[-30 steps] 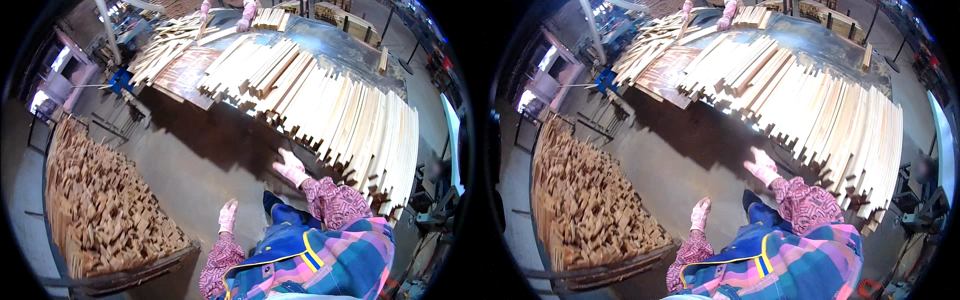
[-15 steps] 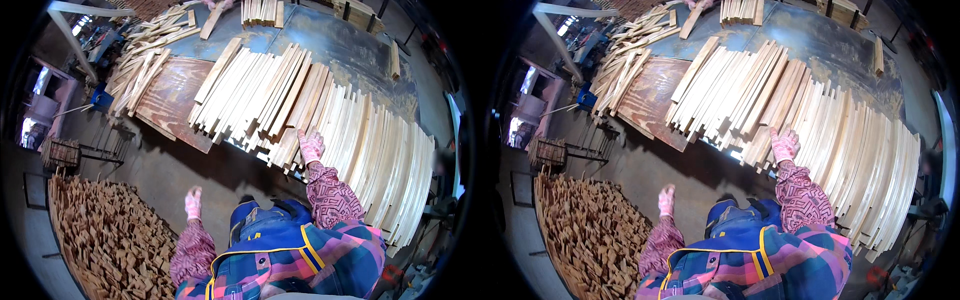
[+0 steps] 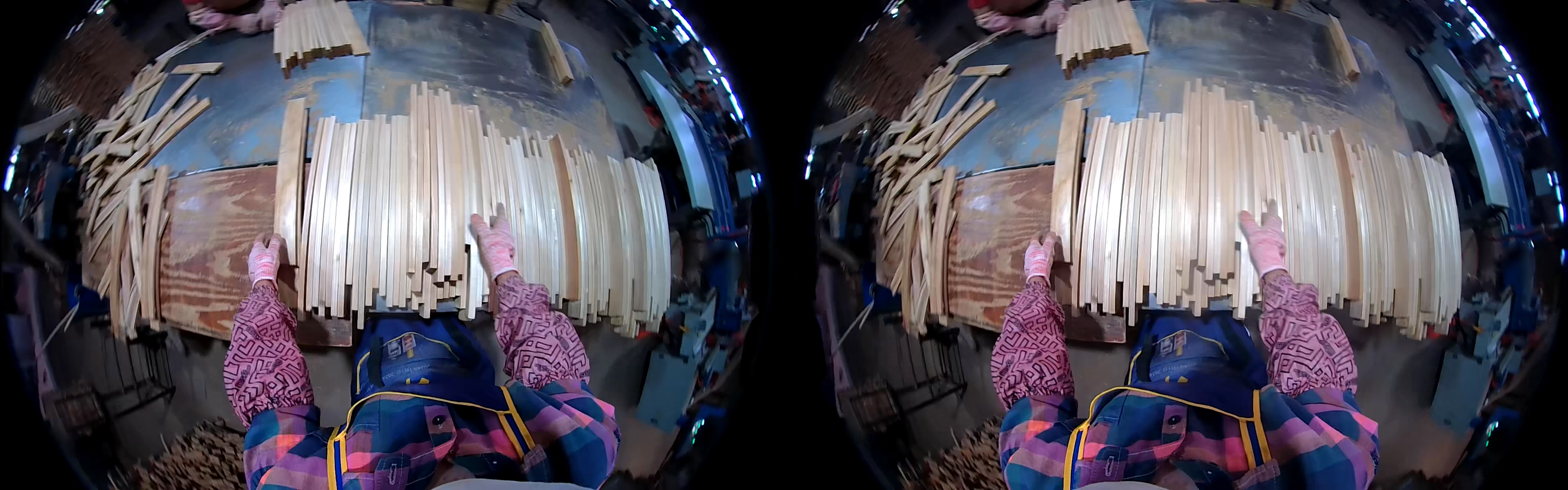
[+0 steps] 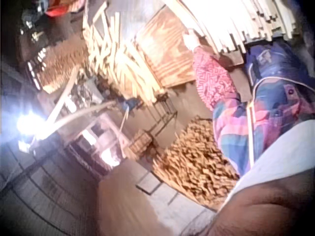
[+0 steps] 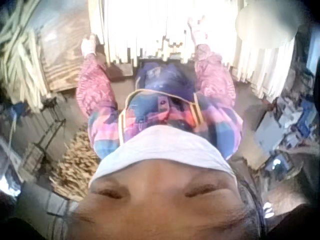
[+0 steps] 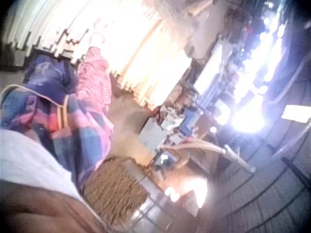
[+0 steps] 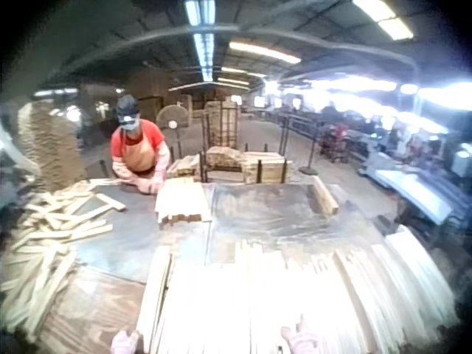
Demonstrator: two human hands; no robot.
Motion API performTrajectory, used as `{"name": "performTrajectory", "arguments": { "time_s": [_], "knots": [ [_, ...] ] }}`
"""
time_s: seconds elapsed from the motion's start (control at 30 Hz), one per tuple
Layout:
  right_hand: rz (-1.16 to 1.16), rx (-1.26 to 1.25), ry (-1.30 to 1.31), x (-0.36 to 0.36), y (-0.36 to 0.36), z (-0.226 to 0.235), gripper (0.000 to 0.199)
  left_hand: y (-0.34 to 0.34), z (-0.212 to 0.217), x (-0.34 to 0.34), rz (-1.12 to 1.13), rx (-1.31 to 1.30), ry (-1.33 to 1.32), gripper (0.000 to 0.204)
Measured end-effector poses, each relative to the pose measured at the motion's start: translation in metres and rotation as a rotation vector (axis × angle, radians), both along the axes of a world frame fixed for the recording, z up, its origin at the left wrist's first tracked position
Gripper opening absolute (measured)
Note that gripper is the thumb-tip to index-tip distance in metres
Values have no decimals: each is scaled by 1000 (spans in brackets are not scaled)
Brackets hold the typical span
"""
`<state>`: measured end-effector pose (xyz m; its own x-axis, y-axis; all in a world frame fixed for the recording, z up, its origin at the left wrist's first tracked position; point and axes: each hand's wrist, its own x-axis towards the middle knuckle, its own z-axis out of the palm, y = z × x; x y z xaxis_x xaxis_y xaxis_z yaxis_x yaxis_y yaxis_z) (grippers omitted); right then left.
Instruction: The person operates a wood processing machine, feeding a plank into the cutter and retrieving the resulting strips. They then walk to a nearby table and repeatedly pick up stacks of these wooden strips, arranging them into neat piles on the table surface.
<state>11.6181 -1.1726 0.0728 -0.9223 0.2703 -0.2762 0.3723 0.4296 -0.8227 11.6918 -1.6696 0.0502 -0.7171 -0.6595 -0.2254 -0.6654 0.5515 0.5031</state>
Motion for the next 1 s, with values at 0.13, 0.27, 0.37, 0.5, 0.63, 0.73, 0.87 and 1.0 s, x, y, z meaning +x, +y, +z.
{"name": "performTrajectory", "arguments": {
  "time_s": [0.13,0.27,0.37,0.5,0.63,0.73,0.87,1.0],
  "knots": [
    [73,513,-94,-3,-29,7,92,19,-18,-39,-109,-75,-214,61],
    [45,634,-92,1,-43,-1,94,7,-23,-38,-131,508,-9,70],
    [60,651,-94,-2,-41,-2,94,-4,-23,-52,-135,482,-190,72],
    [86,675,-65,-6,-46,-7,93,6,-22,-49,0,495,-283,59],
    [64,645,-93,0,-40,-5,92,45,75,-40,48,460,-408,52],
    [69,598,-74,-6,-44,5,92,2,21,7,0,126,-198,56],
    [88,534,-63,-2,-33,-4,94,83,89,22,84,372,81,60],
    [151,450,-88,-6,-31,3,96,174,61,-14,-232,295,-89,85]
  ]
}}
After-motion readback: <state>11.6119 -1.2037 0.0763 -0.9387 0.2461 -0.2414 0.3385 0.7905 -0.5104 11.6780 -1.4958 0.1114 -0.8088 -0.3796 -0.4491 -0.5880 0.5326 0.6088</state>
